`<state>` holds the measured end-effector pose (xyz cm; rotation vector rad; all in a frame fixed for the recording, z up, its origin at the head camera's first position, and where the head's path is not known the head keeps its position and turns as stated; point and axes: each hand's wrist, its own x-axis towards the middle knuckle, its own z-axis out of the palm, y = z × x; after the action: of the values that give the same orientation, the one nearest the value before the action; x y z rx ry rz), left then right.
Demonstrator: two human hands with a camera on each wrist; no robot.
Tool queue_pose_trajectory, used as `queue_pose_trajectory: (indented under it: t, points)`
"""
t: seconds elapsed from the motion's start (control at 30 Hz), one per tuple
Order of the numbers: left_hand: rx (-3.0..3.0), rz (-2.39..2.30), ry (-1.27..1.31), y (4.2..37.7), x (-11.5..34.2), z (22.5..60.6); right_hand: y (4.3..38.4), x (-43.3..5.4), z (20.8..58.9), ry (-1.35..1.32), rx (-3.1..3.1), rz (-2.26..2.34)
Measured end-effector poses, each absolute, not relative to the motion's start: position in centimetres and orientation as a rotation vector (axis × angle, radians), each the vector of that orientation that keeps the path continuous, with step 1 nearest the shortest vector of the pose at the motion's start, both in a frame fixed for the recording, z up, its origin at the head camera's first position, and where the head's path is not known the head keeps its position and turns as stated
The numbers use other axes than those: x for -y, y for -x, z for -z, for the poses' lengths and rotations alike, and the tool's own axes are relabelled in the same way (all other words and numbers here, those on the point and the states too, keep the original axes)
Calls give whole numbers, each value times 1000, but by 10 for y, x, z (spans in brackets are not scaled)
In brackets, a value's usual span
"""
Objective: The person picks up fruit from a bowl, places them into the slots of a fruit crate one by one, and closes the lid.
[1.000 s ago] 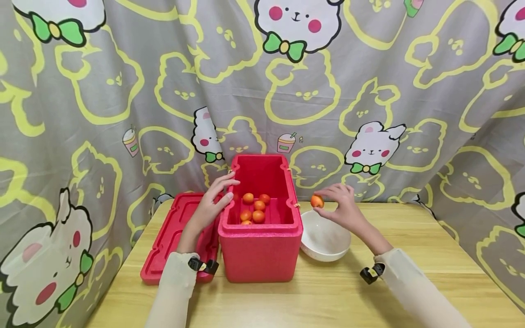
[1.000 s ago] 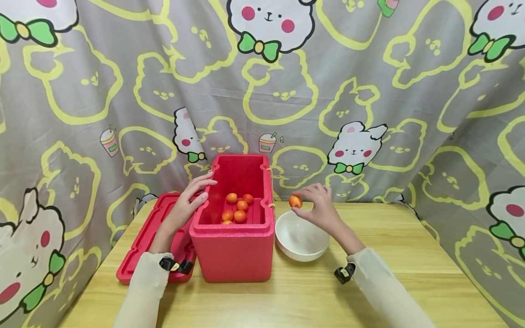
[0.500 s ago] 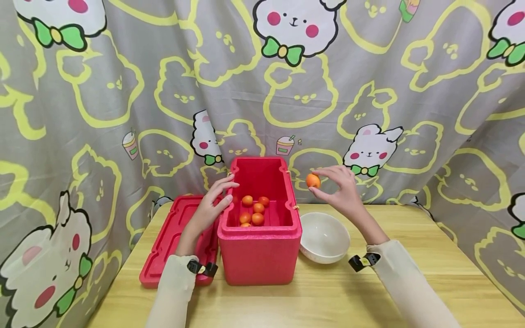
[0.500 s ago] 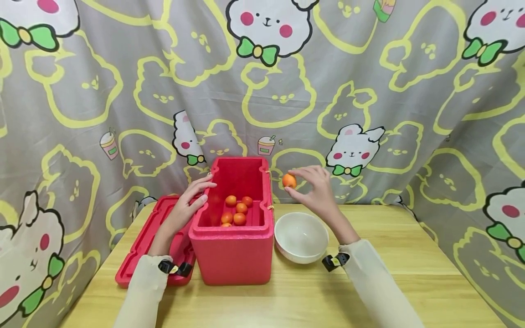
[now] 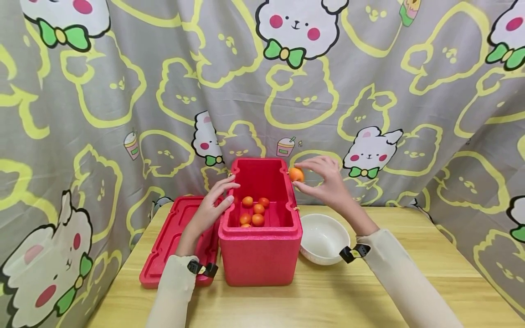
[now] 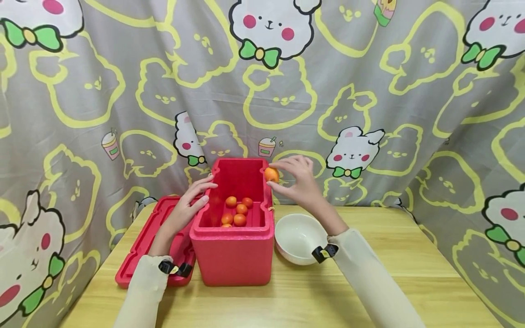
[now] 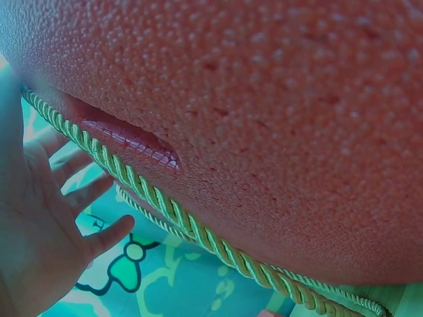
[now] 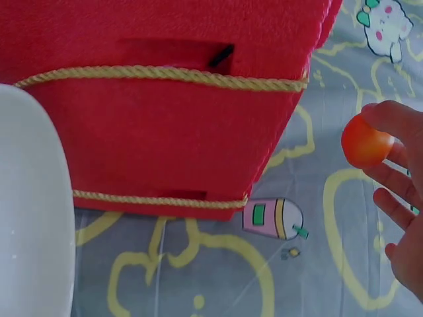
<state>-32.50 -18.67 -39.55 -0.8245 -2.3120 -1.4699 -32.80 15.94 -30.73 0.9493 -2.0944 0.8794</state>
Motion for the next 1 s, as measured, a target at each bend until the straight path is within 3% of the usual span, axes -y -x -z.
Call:
queue_pose_trajectory:
  t: [0.47, 1.0]
  points:
    - [2309, 1465, 825, 324, 186, 395, 324, -118, 292, -1187, 2181, -623]
    - [2307, 1477, 824, 325, 186, 395, 325, -97, 298, -1267, 2212, -481]
